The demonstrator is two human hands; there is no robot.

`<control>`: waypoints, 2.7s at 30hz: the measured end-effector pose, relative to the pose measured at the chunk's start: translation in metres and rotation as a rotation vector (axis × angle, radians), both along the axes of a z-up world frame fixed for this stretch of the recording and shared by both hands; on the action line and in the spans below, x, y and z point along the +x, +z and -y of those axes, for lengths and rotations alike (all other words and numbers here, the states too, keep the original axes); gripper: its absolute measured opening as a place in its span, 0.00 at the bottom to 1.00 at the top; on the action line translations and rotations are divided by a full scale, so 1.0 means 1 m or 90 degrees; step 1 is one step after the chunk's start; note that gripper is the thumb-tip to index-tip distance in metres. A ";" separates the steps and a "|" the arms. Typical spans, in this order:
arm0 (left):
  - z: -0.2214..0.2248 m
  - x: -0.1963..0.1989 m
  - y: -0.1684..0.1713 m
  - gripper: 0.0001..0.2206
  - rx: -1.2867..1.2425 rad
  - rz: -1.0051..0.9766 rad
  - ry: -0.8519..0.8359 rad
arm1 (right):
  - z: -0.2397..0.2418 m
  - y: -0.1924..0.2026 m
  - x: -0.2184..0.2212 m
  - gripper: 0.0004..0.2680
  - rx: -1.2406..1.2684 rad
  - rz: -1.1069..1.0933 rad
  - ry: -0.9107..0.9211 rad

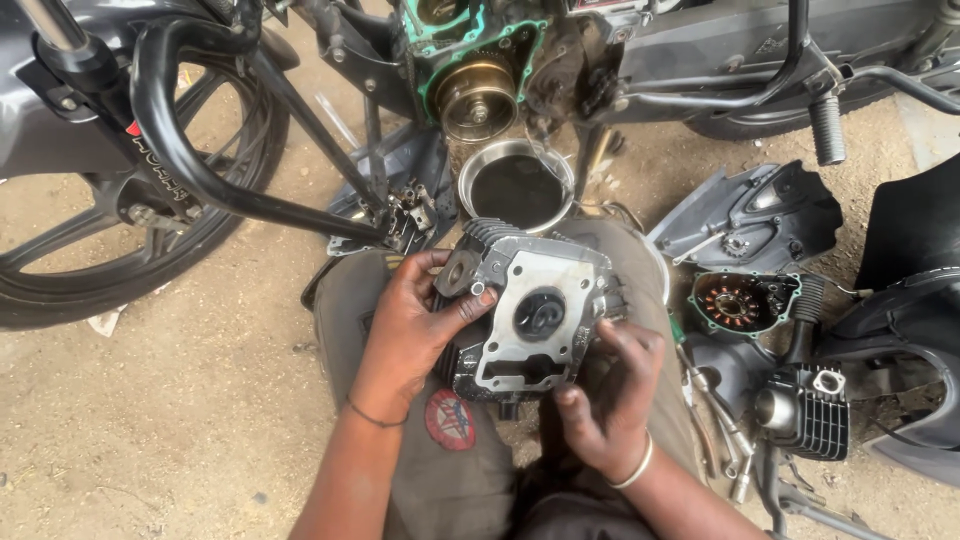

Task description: The person sits on the ground repairing a motorcycle engine. They tap a component with a hammer and punch, handle small fasteners into a metal tray, then fit a piston into the cylinder by hand, pressing and rotating it while holding the cylinder on their lap.

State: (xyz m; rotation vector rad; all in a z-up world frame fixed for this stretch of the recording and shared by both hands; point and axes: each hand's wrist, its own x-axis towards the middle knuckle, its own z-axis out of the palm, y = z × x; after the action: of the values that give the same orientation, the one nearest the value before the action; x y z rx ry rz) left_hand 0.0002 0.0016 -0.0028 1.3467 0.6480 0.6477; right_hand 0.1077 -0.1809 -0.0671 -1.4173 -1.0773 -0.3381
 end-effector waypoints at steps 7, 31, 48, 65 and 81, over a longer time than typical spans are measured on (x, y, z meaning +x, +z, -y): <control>-0.001 -0.001 -0.003 0.25 0.065 -0.038 0.008 | -0.005 0.031 -0.007 0.22 -0.280 0.119 -0.058; -0.004 -0.002 -0.009 0.27 0.030 -0.006 0.009 | -0.010 0.008 -0.002 0.23 -0.215 0.029 -0.047; -0.002 0.002 0.001 0.25 0.031 -0.039 0.011 | -0.016 0.066 0.037 0.17 -0.280 0.237 0.034; -0.003 -0.001 -0.005 0.25 0.034 0.002 0.000 | -0.019 0.059 0.024 0.16 -0.264 0.167 0.009; -0.009 -0.007 -0.008 0.27 0.106 -0.080 0.038 | 0.083 0.079 0.084 0.12 -0.212 0.087 -0.047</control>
State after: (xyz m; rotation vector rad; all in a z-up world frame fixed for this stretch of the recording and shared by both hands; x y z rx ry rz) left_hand -0.0067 0.0102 -0.0103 1.5370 0.7498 0.6812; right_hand 0.1919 -0.2638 0.0122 -1.7539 -1.2356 -0.3225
